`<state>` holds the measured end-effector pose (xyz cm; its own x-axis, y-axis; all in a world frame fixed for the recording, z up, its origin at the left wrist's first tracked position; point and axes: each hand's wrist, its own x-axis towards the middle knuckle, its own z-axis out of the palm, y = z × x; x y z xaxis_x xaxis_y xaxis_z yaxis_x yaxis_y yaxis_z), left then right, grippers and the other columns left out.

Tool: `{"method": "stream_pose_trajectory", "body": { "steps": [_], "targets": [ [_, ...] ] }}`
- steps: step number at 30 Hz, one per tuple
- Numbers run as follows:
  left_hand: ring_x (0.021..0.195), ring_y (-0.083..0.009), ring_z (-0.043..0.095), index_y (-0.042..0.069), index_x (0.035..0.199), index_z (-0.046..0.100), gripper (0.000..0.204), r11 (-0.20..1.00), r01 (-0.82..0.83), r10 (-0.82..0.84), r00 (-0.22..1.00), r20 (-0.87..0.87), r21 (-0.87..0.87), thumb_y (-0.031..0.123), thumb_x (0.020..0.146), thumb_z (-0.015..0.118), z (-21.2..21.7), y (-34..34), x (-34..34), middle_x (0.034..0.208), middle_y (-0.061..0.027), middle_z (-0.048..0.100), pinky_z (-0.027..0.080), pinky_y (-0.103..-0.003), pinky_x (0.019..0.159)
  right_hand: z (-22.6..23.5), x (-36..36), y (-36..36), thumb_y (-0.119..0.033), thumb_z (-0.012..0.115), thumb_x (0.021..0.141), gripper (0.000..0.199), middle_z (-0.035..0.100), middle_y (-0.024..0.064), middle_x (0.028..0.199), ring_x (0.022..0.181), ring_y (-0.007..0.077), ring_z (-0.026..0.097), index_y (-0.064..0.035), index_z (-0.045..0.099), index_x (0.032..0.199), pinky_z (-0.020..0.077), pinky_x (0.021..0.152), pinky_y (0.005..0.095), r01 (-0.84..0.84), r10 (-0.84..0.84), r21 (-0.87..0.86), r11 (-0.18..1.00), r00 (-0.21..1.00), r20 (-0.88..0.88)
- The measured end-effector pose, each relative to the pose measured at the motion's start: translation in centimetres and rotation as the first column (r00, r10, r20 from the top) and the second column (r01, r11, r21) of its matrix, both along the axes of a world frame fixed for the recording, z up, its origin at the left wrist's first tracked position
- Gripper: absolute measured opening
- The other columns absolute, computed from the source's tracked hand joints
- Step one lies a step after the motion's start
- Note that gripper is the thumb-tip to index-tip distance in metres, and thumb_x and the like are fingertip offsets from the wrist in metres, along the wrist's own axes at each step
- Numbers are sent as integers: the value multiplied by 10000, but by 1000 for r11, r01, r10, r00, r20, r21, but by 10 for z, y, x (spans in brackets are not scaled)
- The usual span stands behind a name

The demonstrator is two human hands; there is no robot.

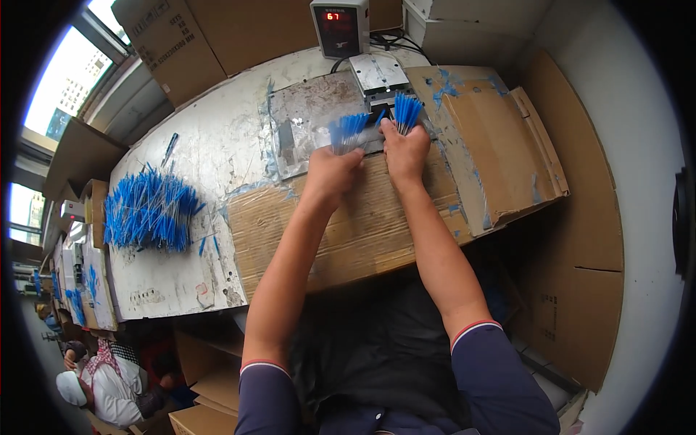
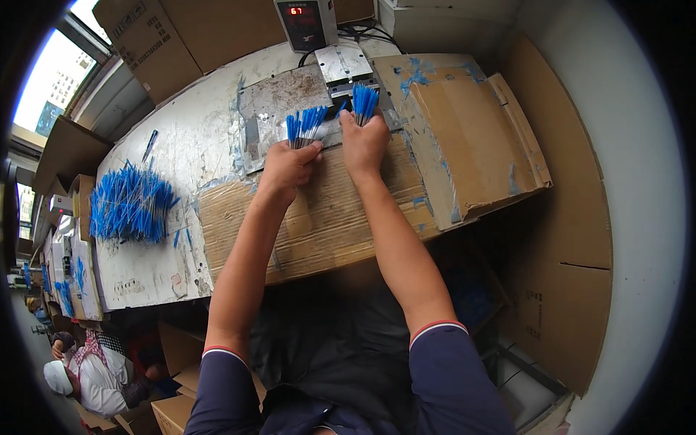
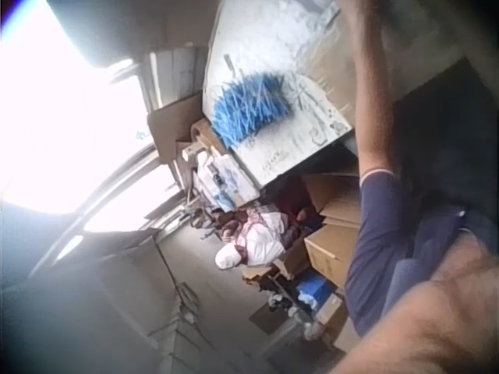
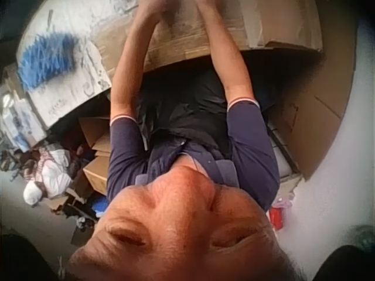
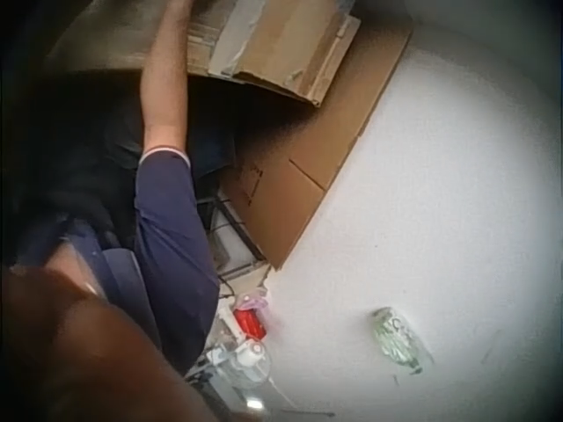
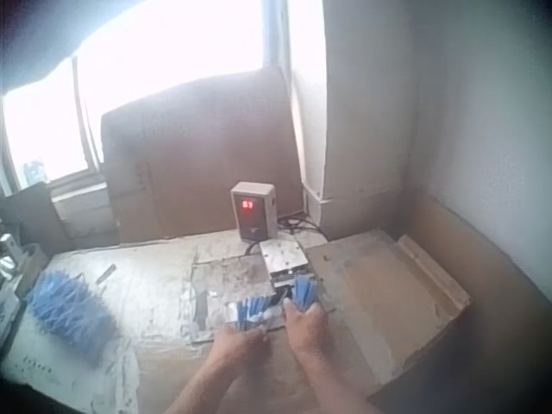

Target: Assembling blue plastic brush components using a manual press and organizing the bundles into cardboard boxes.

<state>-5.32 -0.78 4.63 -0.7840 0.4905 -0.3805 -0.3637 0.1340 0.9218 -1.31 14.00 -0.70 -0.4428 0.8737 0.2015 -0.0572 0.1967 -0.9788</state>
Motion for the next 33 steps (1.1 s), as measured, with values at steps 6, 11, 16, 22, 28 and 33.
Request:
{"method": "stream_pose_trajectory", "body": {
  "steps": [6,11,16,22,28,33],
  "targets": [
    [426,-48,373,75,782,643,188,998,6,-7,1000,-19,-56,142,907,766,1,2,-7,629,12,585,225,-254,390,7,5,-1,-132,758,842,166,726,111,768,702,212,686,11,675,850,532,709,373,-40,42,-147,988,999,11],
    [452,-51,390,74,844,647,125,998,44,-44,999,10,-44,118,908,745,0,9,-10,681,-4,618,245,-249,407,11,6,-1,-119,746,858,151,711,83,744,649,175,645,10,673,833,519,652,354,-65,67,-176,982,998,7],
    [470,-55,404,70,869,639,119,993,84,-82,996,23,-78,120,910,739,0,7,-16,709,-9,626,264,-250,422,22,9,-6,-107,739,864,151,662,55,675,531,129,586,-2,653,797,475,509,322,-109,101,-258,960,994,-44],
    [476,-58,406,72,863,635,136,991,92,-91,996,9,-96,141,911,741,4,8,-17,703,-1,610,274,-251,428,25,10,-7,-88,728,859,141,631,34,637,484,101,550,-5,640,788,439,451,292,-117,91,-275,954,990,-106],
    [464,-69,389,77,761,629,216,980,93,-106,992,-70,-176,176,914,745,2,13,-28,631,18,543,268,-259,426,25,10,-7,-77,725,856,131,606,17,616,463,92,532,-9,636,787,414,421,279,-138,114,-290,947,989,-98],
    [448,-78,379,64,755,635,223,980,52,-78,988,-132,-192,180,909,749,-2,12,-46,582,20,506,257,-269,411,27,11,-9,-61,689,908,119,655,56,711,454,59,499,-7,620,828,335,343,232,-162,128,-290,943,983,-133]
  ]
}}
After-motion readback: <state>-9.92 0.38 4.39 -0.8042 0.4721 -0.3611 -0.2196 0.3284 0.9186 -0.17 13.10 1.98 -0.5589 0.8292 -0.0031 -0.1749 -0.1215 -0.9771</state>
